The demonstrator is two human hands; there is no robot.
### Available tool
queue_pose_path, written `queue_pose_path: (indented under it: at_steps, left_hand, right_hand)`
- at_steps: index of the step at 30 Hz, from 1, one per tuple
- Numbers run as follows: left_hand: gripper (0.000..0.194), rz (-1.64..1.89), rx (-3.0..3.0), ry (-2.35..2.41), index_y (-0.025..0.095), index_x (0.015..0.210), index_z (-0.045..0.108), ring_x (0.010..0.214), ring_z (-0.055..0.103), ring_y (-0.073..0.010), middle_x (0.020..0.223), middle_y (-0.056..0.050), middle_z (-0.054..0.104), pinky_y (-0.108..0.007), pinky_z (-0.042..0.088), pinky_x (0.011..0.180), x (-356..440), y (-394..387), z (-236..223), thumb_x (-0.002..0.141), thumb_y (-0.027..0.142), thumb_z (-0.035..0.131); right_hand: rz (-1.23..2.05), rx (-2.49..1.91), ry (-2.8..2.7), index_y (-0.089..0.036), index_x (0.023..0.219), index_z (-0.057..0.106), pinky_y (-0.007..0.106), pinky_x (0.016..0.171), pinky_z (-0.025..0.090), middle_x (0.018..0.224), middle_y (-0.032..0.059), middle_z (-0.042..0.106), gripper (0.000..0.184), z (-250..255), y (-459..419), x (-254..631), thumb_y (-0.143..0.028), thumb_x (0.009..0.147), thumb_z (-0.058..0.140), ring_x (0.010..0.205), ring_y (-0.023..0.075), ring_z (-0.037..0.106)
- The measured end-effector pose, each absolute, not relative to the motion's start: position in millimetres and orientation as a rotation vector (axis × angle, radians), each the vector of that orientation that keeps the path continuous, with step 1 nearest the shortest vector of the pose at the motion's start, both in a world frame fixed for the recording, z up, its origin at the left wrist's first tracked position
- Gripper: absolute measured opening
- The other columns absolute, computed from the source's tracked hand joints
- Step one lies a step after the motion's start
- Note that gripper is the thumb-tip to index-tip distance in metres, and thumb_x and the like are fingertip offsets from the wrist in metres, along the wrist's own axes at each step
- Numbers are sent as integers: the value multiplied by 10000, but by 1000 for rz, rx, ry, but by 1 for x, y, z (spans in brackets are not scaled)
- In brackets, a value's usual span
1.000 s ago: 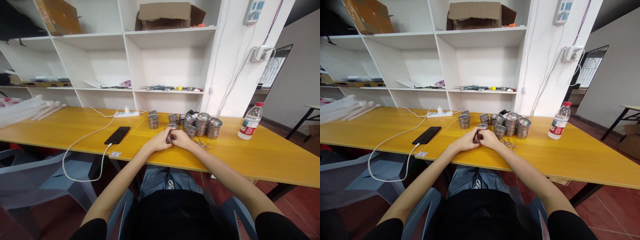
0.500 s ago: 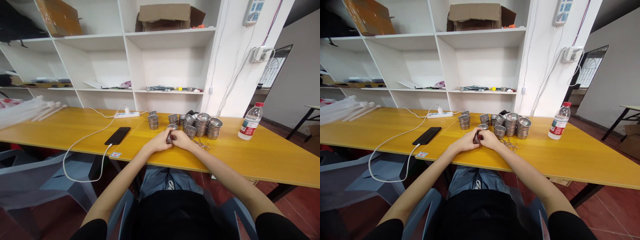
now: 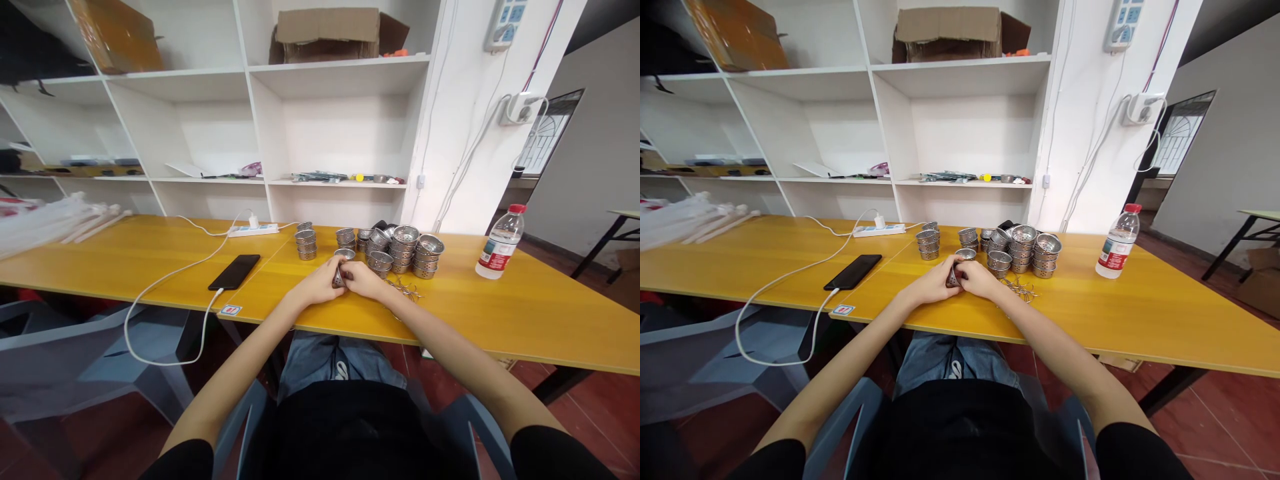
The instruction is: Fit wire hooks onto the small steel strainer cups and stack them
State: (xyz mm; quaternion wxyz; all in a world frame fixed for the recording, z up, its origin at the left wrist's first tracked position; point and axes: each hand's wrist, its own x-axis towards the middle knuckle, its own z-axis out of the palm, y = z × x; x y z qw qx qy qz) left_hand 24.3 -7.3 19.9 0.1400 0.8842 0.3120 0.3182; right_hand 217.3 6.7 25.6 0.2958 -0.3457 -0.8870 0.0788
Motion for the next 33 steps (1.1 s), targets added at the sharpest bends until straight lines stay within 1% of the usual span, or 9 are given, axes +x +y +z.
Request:
queue_pose_path:
  at_steps: [2, 6, 10, 13, 16, 20, 24, 27, 33]
  left_hand:
    - [637, 908, 2547, 957, 197, 1357, 392, 1203, 629, -314, 1339, -158, 588, -473, 506, 1048, 25, -9, 21, 812, 312, 701]
    - [537, 902, 2529, 1120, 208, 1194, 435, 1061, 664, -310, 1166, -116, 636, -456, 536, 921, 23, -9, 23, 807, 431, 732]
    - [515, 912, 2537, 1264, 222, 1103, 438, 1045, 660, -318, 1107, -106, 643, -439, 534, 878, 16, -2, 24, 799, 506, 742]
    - [543, 881, 2506, 1361, 229, 1089, 439, 1037, 672, -328, 1092, -110, 659, -429, 536, 862, 8, 3, 25, 774, 529, 765]
    - [561, 856, 2485, 1454, 231, 1120, 433, 1049, 689, -341, 1111, -128, 679, -422, 536, 862, 3, 6, 26, 764, 501, 773]
    - [511, 803, 2362, 1698, 220, 1141, 412, 1030, 714, -368, 1129, -175, 696, -424, 529, 849, -3, 11, 23, 809, 456, 721]
    - [517, 824, 2194, 1870, 193, 1167, 379, 1118, 681, -398, 1209, -238, 647, -456, 517, 906, -10, 21, 18, 825, 381, 717]
    - [547, 885, 2110, 1923, 186, 1190, 368, 1133, 660, -389, 1238, -235, 589, -485, 514, 929, -15, 27, 18, 806, 307, 738]
    - [485, 984, 2106, 1994, 163, 1221, 392, 1135, 634, -381, 1265, -219, 493, -506, 523, 928, -11, 20, 23, 842, 245, 684]
  right_hand:
    - [213, -919, -2357, -152, 704, 639, 235, 661, 377, 720, -2, 626, 197, 26, 6, 218, 36, 740, 589, 651, 123, 516]
    - [232, -889, -2328, -149, 837, 715, 241, 728, 422, 814, 21, 697, 176, 29, 5, 219, -3, 810, 621, 730, 137, 596]
    - [205, -872, -2279, -163, 874, 726, 263, 778, 458, 874, 37, 724, 130, 33, 3, 220, -60, 860, 647, 789, 156, 627]
    - [142, -858, -2250, -169, 880, 718, 268, 780, 464, 900, 45, 712, 122, 37, 1, 220, -70, 870, 647, 810, 162, 627]
    - [84, -866, -2223, -173, 886, 708, 271, 782, 466, 897, 44, 690, 122, 39, -2, 221, -79, 886, 631, 798, 160, 615]
    - [66, -912, -2214, -178, 890, 700, 267, 772, 464, 907, 48, 692, 118, 39, -3, 222, -97, 905, 615, 793, 158, 617]
    - [57, -943, -2250, -180, 891, 700, 257, 760, 446, 905, 45, 700, 115, 37, -1, 223, -97, 900, 619, 813, 161, 624]
    - [50, -982, -2263, -179, 902, 708, 249, 730, 424, 903, 41, 707, 114, 37, -1, 223, -101, 899, 625, 774, 151, 609]
    - [-14, -1072, -2225, -188, 920, 726, 247, 693, 386, 898, 40, 717, 105, 45, -5, 226, -161, 933, 626, 718, 142, 586]
